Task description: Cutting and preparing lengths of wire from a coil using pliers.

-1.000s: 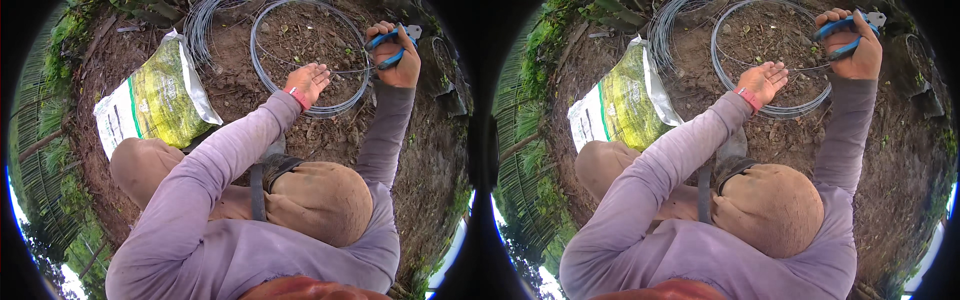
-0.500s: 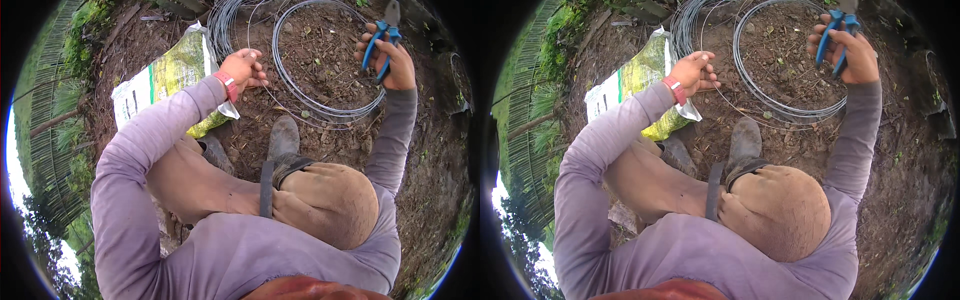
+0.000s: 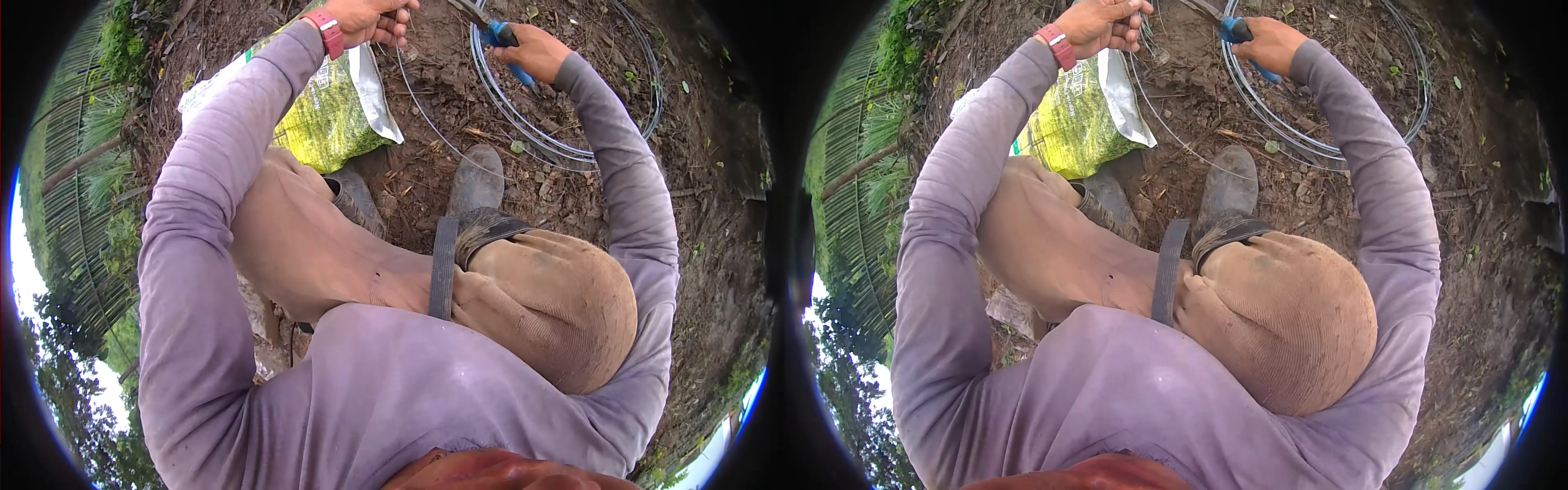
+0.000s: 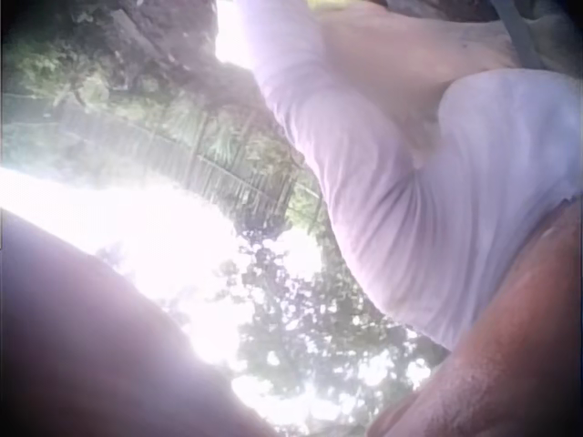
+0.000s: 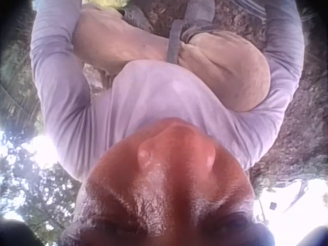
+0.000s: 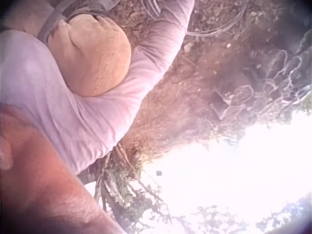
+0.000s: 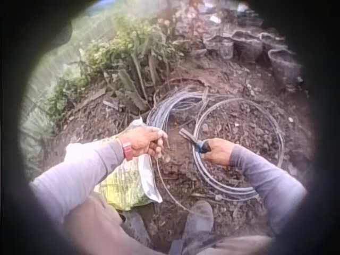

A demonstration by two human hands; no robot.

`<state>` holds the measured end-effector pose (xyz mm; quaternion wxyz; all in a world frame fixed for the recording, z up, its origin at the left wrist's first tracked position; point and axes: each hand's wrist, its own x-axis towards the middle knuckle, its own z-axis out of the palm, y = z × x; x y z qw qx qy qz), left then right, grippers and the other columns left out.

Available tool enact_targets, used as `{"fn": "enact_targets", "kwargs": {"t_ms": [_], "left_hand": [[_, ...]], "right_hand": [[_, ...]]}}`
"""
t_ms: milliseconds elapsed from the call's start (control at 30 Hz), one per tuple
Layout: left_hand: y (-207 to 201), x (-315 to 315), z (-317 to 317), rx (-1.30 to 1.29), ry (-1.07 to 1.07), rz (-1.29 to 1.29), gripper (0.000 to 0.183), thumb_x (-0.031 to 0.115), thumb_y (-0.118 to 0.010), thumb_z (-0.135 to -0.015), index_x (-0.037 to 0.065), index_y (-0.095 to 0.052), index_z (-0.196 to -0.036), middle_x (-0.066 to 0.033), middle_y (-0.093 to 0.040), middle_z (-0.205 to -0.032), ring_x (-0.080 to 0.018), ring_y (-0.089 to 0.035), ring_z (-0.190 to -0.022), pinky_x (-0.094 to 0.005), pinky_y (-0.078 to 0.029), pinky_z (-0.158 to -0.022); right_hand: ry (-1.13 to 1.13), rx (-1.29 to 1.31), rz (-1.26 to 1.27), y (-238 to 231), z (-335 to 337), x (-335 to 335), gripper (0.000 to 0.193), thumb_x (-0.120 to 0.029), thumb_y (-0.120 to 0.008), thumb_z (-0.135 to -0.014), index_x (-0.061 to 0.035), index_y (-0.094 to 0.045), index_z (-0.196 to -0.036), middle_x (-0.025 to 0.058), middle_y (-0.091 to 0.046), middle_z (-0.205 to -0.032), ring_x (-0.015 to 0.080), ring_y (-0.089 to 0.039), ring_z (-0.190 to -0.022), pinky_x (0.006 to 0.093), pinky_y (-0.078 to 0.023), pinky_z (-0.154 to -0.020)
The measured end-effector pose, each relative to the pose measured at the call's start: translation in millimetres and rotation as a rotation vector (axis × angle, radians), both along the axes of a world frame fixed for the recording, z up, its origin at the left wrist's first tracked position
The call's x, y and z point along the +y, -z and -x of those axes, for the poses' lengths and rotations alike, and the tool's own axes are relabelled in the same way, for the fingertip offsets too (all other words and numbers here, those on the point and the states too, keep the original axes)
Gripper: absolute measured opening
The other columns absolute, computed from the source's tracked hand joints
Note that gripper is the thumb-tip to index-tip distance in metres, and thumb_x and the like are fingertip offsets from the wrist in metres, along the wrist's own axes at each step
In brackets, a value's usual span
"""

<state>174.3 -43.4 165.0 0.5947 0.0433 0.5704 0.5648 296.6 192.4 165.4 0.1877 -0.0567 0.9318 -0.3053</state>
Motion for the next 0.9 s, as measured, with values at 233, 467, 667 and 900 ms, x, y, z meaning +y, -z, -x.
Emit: {"fn": "enact_targets", "kwargs": {"t_ms": [233, 467, 667, 900], "left_hand": [[-6, -4, 7, 0.112, 0.013, 0.006, 0.021, 0.02, -0.044, -0.096, 0.003, -0.057, -0.094, -0.0006, -0.056, -0.069, -0.0121, -0.056, -0.057, -0.0294, -0.05, -0.056], [-12, -4, 4, 0.129, 0.041, 0.017, 0.02, 0.021, -0.047, -0.095, 0.003, -0.056, -0.095, -0.0005, -0.055, -0.069, -0.0124, -0.055, -0.057, -0.0294, -0.049, -0.056], [-14, -10, 7, 0.113, 0.093, -0.012, 0.019, 0.022, -0.049, -0.094, 0.004, -0.055, -0.096, -0.0005, -0.054, -0.07, -0.0125, -0.054, -0.057, -0.0297, -0.049, -0.056], [-16, -6, 7, 0.119, 0.189, 0.045, 0.018, 0.022, -0.049, -0.094, 0.005, -0.055, -0.097, -0.0013, -0.055, -0.07, -0.0119, -0.056, -0.058, -0.0291, -0.05, -0.055]], "right_hand": [[-0.004, 0.017, -0.114, -5, 31, -14, 0.035, -0.032, -0.057, -0.085, -0.0001, -0.057, -0.098, 0.0184, -0.06, -0.089, 0.0331, -0.058, -0.085, 0.0393, -0.044, -0.075], [-0.08, -0.076, -0.029, -15, 48, -32, 0.025, -0.021, -0.055, -0.076, -0.0007, -0.06, -0.091, 0.0238, -0.062, -0.086, 0.0324, -0.061, -0.082, 0.0408, -0.046, -0.072], [-0.027, -0.186, -0.017, -28, 52, -35, 0.027, -0.024, -0.058, -0.076, -0.0005, -0.061, -0.089, 0.0212, -0.063, -0.082, 0.0331, -0.061, -0.078, 0.0396, -0.047, -0.071], [-0.019, -0.191, 0.039, -11, 62, -45, 0.031, -0.03, -0.057, -0.084, 0.0004, -0.059, -0.089, 0.0105, -0.061, -0.072, 0.0227, -0.06, -0.066, 0.0358, -0.047, -0.066]]}}
